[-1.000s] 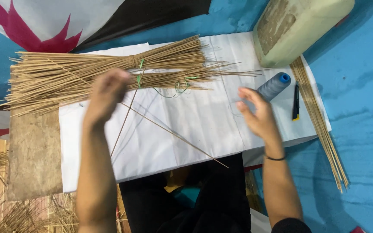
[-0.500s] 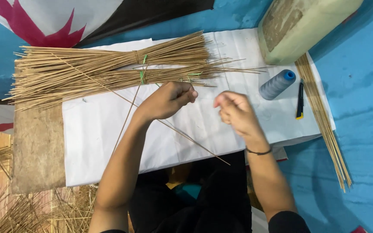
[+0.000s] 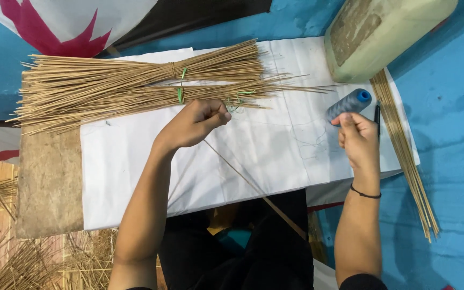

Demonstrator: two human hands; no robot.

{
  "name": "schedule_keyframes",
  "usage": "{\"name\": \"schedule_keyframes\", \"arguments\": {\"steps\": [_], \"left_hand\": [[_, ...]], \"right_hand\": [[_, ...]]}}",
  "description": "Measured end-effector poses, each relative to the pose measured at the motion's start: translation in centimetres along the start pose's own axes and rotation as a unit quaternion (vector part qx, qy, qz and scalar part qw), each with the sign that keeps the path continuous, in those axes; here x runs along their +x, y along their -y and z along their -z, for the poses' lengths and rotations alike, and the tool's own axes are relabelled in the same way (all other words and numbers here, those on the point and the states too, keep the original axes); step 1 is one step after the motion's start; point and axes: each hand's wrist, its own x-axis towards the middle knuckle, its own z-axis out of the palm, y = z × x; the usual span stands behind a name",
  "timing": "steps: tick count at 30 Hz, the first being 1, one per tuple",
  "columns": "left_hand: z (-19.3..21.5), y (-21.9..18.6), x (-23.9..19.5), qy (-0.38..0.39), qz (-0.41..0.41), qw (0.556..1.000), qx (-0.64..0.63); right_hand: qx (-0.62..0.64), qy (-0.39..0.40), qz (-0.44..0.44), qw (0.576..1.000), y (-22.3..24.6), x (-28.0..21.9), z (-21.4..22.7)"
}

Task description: Assembling a kite frame by tying thin wooden sticks together with thread.

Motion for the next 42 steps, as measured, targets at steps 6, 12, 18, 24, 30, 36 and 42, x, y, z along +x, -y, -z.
{"name": "schedule_keyframes", "arguments": {"steps": [6,12,18,24,30,36,42], "left_hand": [[-0.4,0.7,0.4,-0.030,0.013,0.999,0.024],[-0.7,1.0,0.5,-0.033,0.016,0.999,0.024],[-1.4,1.3,1.2,-0.027,0.014,0.999,0.042],[-1.3,2.5,0.7,-0.043,0.047,0.996,0.063],[-0.7,2.8,-3.6,-0.216,0.043,0.956,0.195],[-0.9,3.0,-6.9,-0.054,0.396,0.896,0.191],[-4.2,6.5,-4.9,-0.105,0.349,0.910,0.199]], "right_hand": [[-0.222,-0.013,0.059,0.973,-1.4,1.8,-0.4],[-0.213,0.113,0.259,0.935,6.1,-0.6,-7.5],[0.145,0.397,-0.001,0.906,4.2,-0.1,-16.9],[0.086,0.395,-0.052,0.913,2.2,0.0,-18.4],[0.009,0.383,0.082,0.920,7.4,-0.9,-17.0],[-0.016,0.395,0.094,0.914,8.0,-0.4,-16.8],[-0.040,0.398,0.109,0.910,8.2,-0.5,-16.6]]}}
